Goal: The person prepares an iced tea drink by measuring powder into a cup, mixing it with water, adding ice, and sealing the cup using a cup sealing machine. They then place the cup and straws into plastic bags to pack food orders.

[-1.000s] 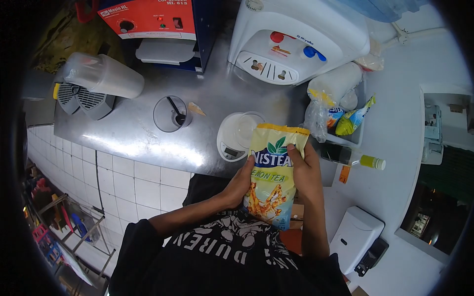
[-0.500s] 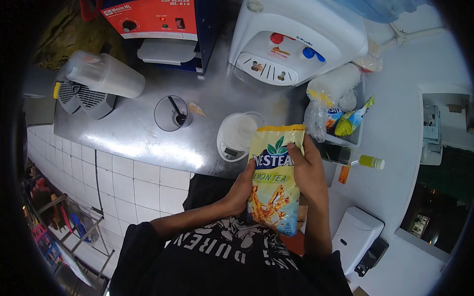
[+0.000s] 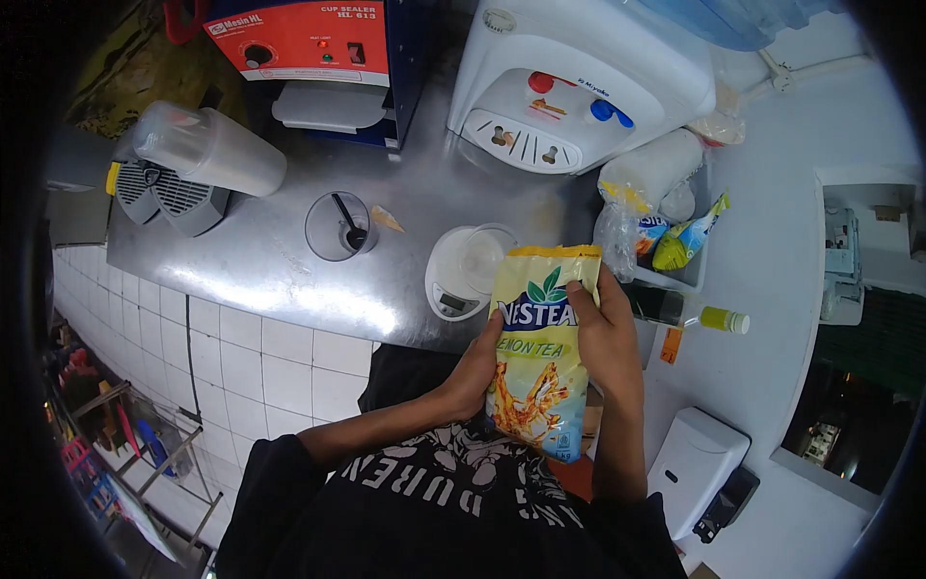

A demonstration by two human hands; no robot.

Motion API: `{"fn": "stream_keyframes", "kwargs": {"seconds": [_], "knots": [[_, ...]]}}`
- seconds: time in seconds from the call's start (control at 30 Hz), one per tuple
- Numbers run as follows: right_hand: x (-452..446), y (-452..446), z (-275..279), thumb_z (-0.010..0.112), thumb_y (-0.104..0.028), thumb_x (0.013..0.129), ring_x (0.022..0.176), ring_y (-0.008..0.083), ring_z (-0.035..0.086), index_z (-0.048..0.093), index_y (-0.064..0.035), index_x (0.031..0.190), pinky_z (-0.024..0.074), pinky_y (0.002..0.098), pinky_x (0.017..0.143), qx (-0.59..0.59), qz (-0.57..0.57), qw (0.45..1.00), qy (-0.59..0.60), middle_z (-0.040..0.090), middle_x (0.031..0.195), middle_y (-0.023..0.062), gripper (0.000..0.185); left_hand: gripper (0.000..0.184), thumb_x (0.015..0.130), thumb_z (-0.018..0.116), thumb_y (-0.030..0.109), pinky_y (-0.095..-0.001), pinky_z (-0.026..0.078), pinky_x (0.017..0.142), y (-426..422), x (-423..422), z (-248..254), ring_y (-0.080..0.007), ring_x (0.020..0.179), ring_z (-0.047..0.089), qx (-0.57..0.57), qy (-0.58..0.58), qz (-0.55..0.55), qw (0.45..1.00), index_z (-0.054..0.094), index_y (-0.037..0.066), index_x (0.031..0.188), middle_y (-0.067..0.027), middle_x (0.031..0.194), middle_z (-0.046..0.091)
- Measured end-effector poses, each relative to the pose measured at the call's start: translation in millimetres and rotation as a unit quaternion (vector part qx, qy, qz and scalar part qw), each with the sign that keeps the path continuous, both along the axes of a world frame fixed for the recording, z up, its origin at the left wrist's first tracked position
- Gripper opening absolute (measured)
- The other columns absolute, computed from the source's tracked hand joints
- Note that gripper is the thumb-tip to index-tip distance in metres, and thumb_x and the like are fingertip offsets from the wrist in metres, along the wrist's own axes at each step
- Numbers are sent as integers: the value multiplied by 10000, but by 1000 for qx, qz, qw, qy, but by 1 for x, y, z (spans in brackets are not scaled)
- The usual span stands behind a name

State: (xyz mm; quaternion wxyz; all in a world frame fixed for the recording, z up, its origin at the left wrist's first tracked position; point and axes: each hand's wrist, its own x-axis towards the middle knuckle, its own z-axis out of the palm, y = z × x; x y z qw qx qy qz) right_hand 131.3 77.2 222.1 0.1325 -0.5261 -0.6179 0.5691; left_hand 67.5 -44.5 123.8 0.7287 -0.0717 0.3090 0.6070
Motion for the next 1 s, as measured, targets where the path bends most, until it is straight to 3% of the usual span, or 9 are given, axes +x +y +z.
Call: {"fn": "stream_keyframes", "kwargs": {"seconds": [0.43,0.8,1.0], "knots": [[-8,4,-1,466,-115,968,851,117,598,532,25,1177,467,257,773,73,61,995,-36,649,983,99,260,566,1019,212,475,-301,474,927,2,-3,7,-154,1086,595,3,-36,5,999,441,33,1288,-115,1216,578],[-8,13,-6,477,-135,948,910,251,649,495,53,1230,474,325,810,142,111,981,-74,653,1033,211,339,542,1012,203,493,-344,459,983,5,-7,16,-186,1150,569,22,-77,-3,997,368,115,1363,-103,1280,548],[-9,14,-3,478,-133,947,911,263,649,485,66,1233,472,329,812,148,123,978,-79,651,1033,218,349,566,1017,159,479,-326,459,979,6,-8,20,-176,1142,571,21,-64,-5,998,378,79,1353,-112,1268,551]]}}
